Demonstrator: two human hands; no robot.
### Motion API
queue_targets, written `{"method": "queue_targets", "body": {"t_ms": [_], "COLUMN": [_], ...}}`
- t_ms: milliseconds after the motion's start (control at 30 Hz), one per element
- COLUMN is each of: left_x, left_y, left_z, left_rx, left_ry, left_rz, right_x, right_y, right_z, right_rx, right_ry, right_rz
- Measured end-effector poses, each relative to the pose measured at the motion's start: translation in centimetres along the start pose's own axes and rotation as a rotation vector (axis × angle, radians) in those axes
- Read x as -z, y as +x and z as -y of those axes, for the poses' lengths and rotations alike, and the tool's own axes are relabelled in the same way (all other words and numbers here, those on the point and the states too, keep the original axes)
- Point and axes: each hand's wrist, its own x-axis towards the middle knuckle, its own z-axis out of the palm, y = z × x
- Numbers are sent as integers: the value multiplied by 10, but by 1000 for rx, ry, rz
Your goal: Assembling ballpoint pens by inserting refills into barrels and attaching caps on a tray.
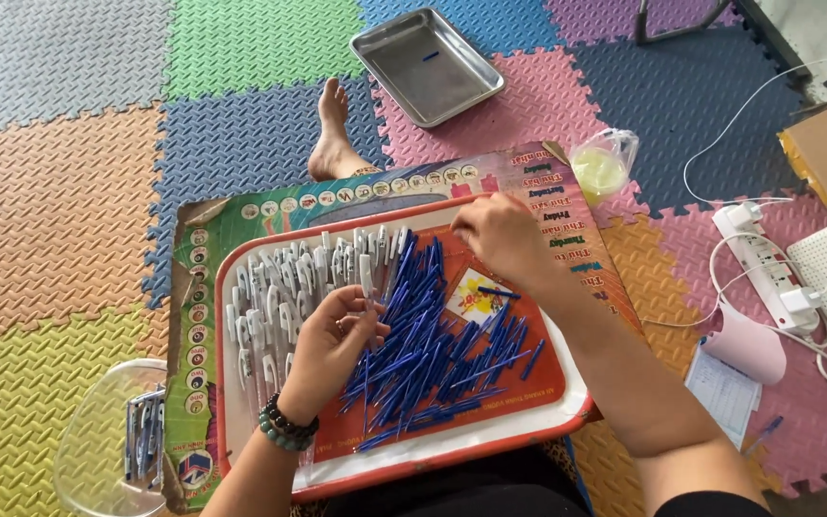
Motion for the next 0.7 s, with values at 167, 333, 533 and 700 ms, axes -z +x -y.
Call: {"method": "queue_targets", "body": {"t_ms": [167, 333, 533, 700], "left_x": [3, 6, 6, 3], "left_y": [1, 4, 6, 0], "left_z": [4, -22, -16, -8], "left_rx": [19, 175, 208, 106], "left_ry": [1, 135, 127, 51], "left_rz": [-6, 43, 50, 26], "right_x": [7, 16, -2, 12], "right_y": [-7, 9, 21, 11], "right_z": [27, 36, 24, 9], "right_rx": [44, 71, -27, 29], "right_ry": [50, 204, 213, 636], "right_rz": [136, 216, 415, 258]}}
